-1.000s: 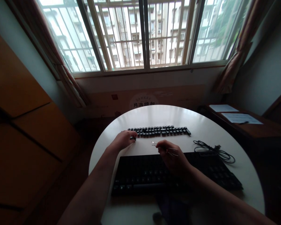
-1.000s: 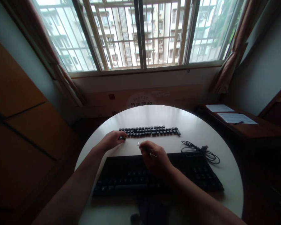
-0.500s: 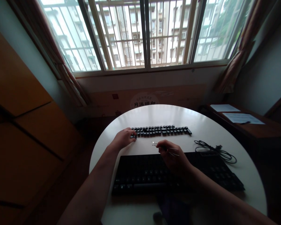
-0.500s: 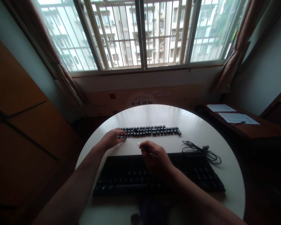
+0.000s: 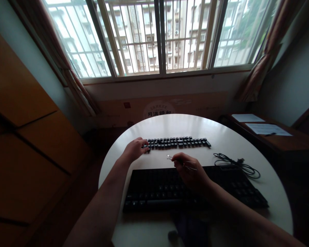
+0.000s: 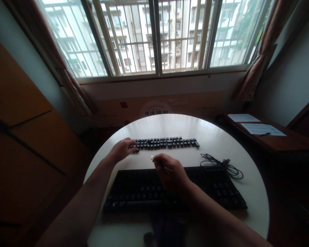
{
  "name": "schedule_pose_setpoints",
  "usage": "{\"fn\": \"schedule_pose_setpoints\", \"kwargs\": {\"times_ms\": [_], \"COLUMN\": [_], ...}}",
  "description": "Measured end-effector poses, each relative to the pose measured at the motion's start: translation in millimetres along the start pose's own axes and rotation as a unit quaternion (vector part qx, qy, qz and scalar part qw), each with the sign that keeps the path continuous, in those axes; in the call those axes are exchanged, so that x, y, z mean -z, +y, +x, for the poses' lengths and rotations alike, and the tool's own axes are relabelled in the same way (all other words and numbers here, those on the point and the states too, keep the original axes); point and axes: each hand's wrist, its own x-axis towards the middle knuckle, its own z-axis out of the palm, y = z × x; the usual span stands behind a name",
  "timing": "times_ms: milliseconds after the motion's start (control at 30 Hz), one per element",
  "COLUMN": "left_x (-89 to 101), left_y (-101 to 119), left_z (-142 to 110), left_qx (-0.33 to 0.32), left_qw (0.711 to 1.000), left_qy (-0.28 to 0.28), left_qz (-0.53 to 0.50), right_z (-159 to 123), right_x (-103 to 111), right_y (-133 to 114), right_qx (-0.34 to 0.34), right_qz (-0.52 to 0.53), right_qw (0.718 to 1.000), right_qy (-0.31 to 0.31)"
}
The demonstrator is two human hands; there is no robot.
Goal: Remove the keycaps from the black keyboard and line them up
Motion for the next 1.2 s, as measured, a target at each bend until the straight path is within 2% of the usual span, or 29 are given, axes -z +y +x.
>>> {"fn": "schedule_pose_setpoints", "kwargs": {"times_ms": [133, 200, 267, 467, 567, 667, 800, 967, 1067, 1200], "left_x": [13.3, 18.5, 21.7, 27.0, 28.3, 25.7, 18.2, 13.6, 12.4, 6.1], "left_y": [7, 13, 21, 52, 66, 71, 66, 62, 63, 59], "left_z": [0, -2, -4, -12, -15, -16, -14, -12, -11, -10], "left_qx": [-0.018, -0.026, -0.031, -0.065, -0.104, -0.121, -0.109, -0.088, -0.079, -0.08], "left_qw": [0.994, 0.992, 0.993, 0.992, 0.98, 0.967, 0.961, 0.958, 0.954, 0.954], "left_qy": [0.095, 0.111, 0.086, -0.053, -0.137, -0.196, -0.223, -0.239, -0.258, -0.25], "left_qz": [-0.052, -0.061, -0.069, -0.092, -0.1, -0.107, -0.12, -0.13, -0.132, -0.146], "right_z": [1, 1, 0, -8, -12, -15, -16, -16, -15, -12], "right_x": [3, 4, 2, -9, -16, -23, -28, -29, -29, -25], "right_y": [0, 1, 1, -5, -10, -10, -4, -1, -3, -10], "right_qx": [-0.009, -0.024, -0.05, -0.128, -0.139, -0.139, -0.131, -0.134, -0.134, -0.113], "right_qz": [-0.008, -0.01, 0.007, 0.107, 0.109, 0.096, 0.078, 0.068, 0.067, 0.026], "right_qw": [1.0, 0.999, 0.996, 0.971, 0.964, 0.964, 0.971, 0.972, 0.971, 0.97], "right_qy": [-0.018, -0.042, -0.072, -0.173, -0.2, -0.208, -0.182, -0.18, -0.187, -0.216]}}
